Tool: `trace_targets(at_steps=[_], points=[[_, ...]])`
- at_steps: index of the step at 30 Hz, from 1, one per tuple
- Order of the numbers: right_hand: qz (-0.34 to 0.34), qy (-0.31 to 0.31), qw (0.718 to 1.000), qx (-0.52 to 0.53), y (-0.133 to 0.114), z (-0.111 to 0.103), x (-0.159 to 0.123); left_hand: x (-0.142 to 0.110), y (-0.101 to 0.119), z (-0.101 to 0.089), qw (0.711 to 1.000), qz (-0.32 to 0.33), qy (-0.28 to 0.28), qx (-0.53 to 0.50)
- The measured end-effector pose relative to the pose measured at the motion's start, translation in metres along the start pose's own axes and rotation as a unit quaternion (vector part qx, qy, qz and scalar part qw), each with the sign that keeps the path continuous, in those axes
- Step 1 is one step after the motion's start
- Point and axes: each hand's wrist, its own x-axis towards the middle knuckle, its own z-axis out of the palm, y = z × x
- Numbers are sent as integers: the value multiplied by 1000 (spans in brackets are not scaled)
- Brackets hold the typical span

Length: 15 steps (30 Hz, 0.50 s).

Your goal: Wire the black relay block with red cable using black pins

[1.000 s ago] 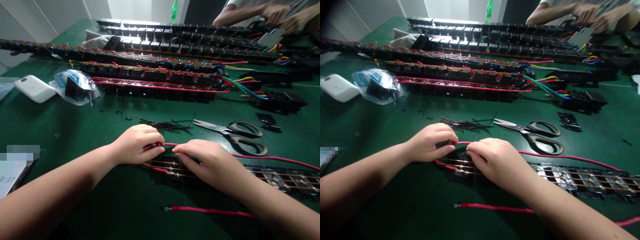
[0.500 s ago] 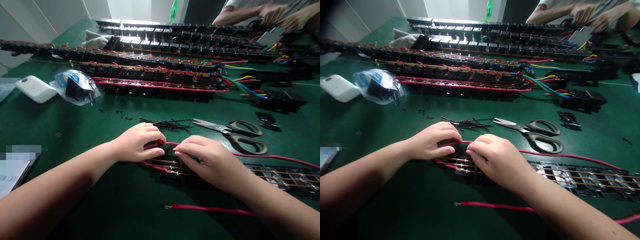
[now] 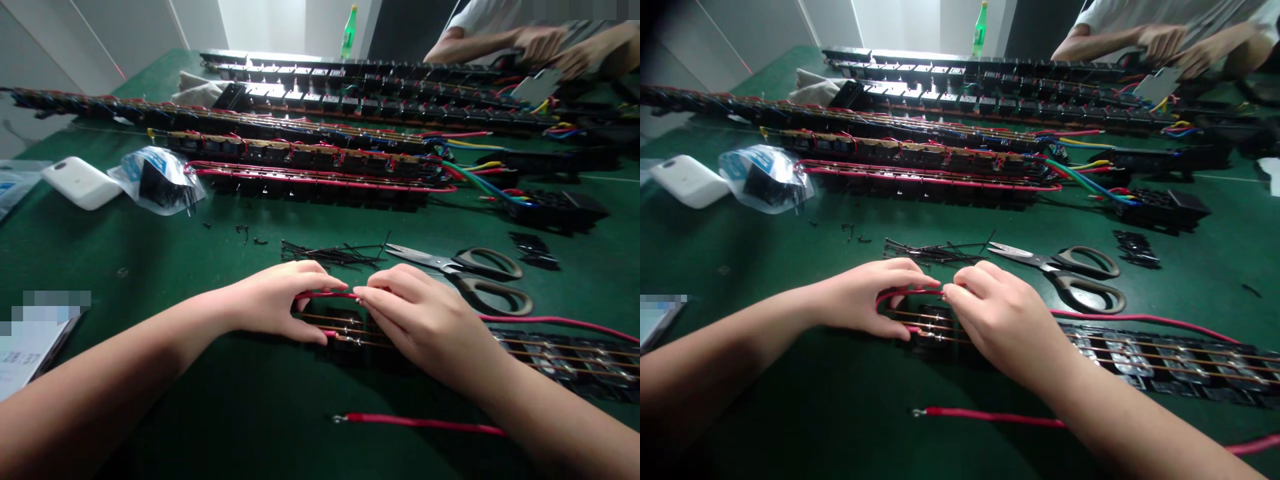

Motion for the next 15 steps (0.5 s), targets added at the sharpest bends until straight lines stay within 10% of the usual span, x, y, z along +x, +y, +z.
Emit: trace_targets(at_steps=[15], points=[[-38, 41, 991, 126, -22, -29, -15, 4, 6, 17, 997, -1, 36, 67]])
